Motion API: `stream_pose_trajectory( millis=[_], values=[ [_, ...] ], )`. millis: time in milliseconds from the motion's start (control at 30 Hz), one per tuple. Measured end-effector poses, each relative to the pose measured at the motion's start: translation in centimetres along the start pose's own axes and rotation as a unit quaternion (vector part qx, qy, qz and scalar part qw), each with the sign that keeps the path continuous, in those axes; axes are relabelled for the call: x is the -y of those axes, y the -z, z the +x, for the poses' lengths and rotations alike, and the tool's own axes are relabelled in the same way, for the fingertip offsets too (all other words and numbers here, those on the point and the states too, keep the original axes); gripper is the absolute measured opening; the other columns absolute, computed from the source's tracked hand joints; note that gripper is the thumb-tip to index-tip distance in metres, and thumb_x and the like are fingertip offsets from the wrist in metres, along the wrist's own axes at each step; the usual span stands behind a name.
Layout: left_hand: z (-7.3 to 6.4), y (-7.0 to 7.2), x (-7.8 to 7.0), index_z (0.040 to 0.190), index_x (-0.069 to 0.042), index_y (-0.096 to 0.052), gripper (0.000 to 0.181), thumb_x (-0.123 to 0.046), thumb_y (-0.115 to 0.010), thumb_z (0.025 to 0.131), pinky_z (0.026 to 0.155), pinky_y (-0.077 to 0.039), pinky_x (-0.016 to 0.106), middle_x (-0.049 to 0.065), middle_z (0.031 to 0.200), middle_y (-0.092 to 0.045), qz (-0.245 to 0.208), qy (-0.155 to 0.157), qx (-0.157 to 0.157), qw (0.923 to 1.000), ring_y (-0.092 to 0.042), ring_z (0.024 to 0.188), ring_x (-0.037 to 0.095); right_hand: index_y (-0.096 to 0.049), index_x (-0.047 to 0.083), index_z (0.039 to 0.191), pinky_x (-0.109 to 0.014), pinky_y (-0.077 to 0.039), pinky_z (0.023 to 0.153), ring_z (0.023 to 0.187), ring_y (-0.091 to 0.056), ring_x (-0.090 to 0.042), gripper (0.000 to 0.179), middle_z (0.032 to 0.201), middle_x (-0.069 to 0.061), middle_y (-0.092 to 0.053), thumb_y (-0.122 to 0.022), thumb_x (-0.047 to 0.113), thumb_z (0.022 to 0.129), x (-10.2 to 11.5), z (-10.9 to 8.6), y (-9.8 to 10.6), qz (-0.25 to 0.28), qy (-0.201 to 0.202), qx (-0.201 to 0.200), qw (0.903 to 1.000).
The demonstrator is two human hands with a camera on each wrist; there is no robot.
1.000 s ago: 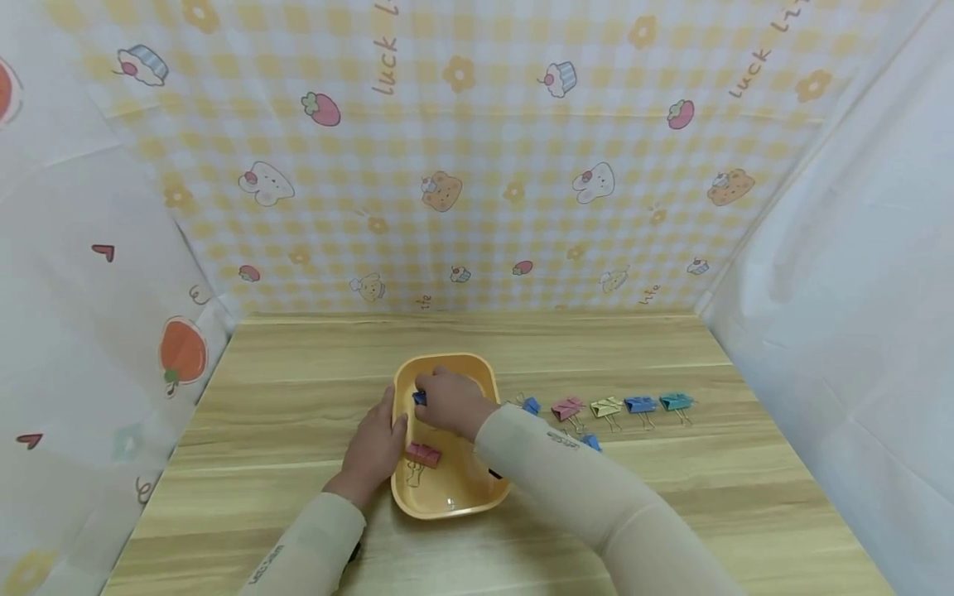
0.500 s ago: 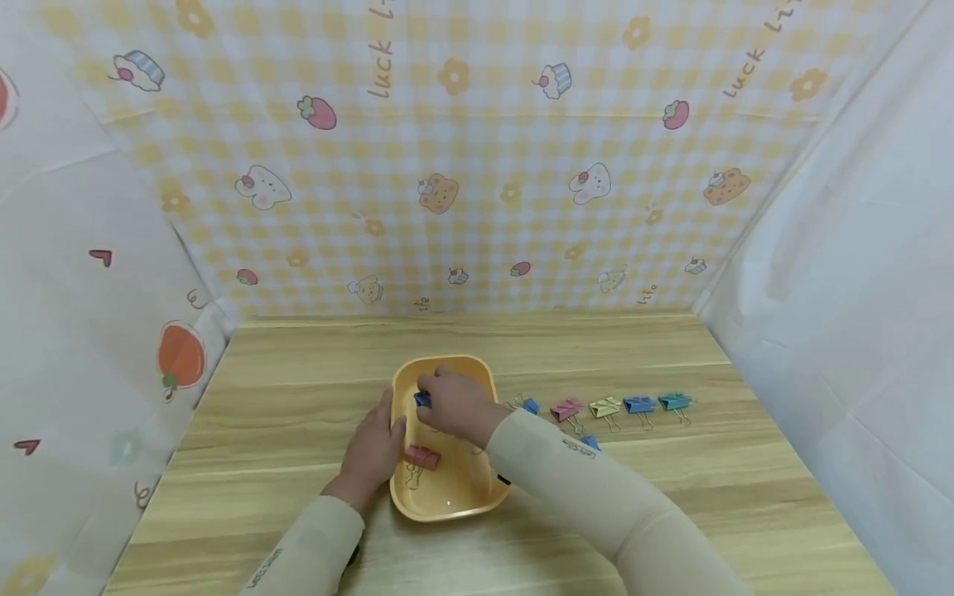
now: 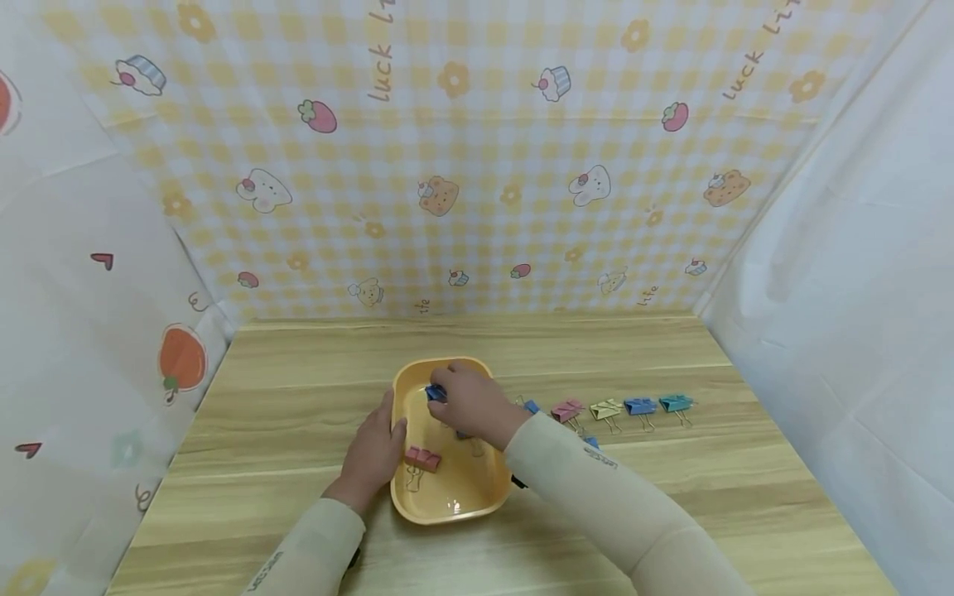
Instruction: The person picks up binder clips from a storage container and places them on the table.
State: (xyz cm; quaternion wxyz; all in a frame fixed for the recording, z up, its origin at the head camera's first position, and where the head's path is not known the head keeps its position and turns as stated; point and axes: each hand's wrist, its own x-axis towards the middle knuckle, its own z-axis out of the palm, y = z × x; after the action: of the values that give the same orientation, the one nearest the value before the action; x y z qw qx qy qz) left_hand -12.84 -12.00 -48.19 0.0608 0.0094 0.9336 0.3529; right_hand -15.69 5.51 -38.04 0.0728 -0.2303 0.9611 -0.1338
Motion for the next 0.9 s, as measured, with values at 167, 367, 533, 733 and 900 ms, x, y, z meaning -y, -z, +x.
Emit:
stream_pose_trajectory(
  millis=[167, 367, 533, 733, 900],
  values=[
    [0.0, 0.0, 0.1, 0.154, -0.002, -0.014, 0.062, -0.028, -0.039, 0.103, 0.108, -0.031, 0.059, 0.030, 0.147, -0.036, -0.003, -0.006, -0.002, 1.0000, -0.036, 0.134, 0.047, -0.063, 0.012, 0.118, -0.030, -0.051, 0.067, 0.079, -0.055, -0.015, 0.031, 0.113, -0.009, -0.059, -0.061, 0.030, 0.092, -0.7, -0.4, 0.3, 0.006, -0.002, -0.027, 0.9996],
    [0.1, -0.1, 0.1, 0.154, -0.002, -0.015, 0.062, -0.027, -0.040, 0.103, 0.108, -0.031, 0.059, 0.030, 0.147, -0.036, -0.008, -0.008, -0.006, 0.9999, -0.036, 0.134, 0.047, -0.062, 0.012, 0.120, -0.029, -0.051, 0.067, 0.075, -0.054, -0.015, 0.031, 0.110, -0.008, -0.058, -0.060, 0.029, 0.093, -1.4, -1.2, 1.0, 0.022, -0.008, -0.038, 0.9990],
    [0.2, -0.1, 0.1, 0.154, -0.003, -0.016, 0.062, -0.027, -0.040, 0.103, 0.109, -0.031, 0.059, 0.029, 0.147, -0.036, -0.008, -0.008, -0.010, 0.9999, -0.036, 0.134, 0.047, -0.062, 0.011, 0.120, -0.031, -0.053, 0.070, 0.078, -0.056, -0.015, 0.032, 0.110, -0.009, -0.058, -0.061, 0.029, 0.094, -2.1, -1.8, 1.7, 0.023, -0.014, -0.048, 0.9985],
    [0.0, 0.1, -0.1, 0.154, -0.002, -0.015, 0.062, -0.026, -0.040, 0.103, 0.109, -0.029, 0.059, 0.029, 0.149, -0.034, -0.006, -0.005, -0.006, 1.0000, -0.034, 0.135, 0.046, -0.061, 0.009, 0.122, -0.033, -0.054, 0.071, 0.080, -0.058, -0.017, 0.035, 0.116, -0.012, -0.058, -0.061, 0.029, 0.094, -3.1, -2.7, 2.0, 0.033, -0.026, -0.056, 0.9976],
    [-0.3, 0.1, -0.2, 0.154, -0.001, -0.015, 0.062, -0.025, -0.041, 0.103, 0.110, -0.028, 0.058, 0.029, 0.149, -0.033, -0.008, -0.002, -0.006, 0.9999, -0.033, 0.135, 0.046, -0.061, 0.009, 0.123, -0.035, -0.055, 0.071, 0.079, -0.060, -0.018, 0.036, 0.119, -0.013, -0.058, -0.062, 0.029, 0.094, -3.8, -3.5, 2.4, 0.047, -0.036, -0.069, 0.9958]
  ],
)
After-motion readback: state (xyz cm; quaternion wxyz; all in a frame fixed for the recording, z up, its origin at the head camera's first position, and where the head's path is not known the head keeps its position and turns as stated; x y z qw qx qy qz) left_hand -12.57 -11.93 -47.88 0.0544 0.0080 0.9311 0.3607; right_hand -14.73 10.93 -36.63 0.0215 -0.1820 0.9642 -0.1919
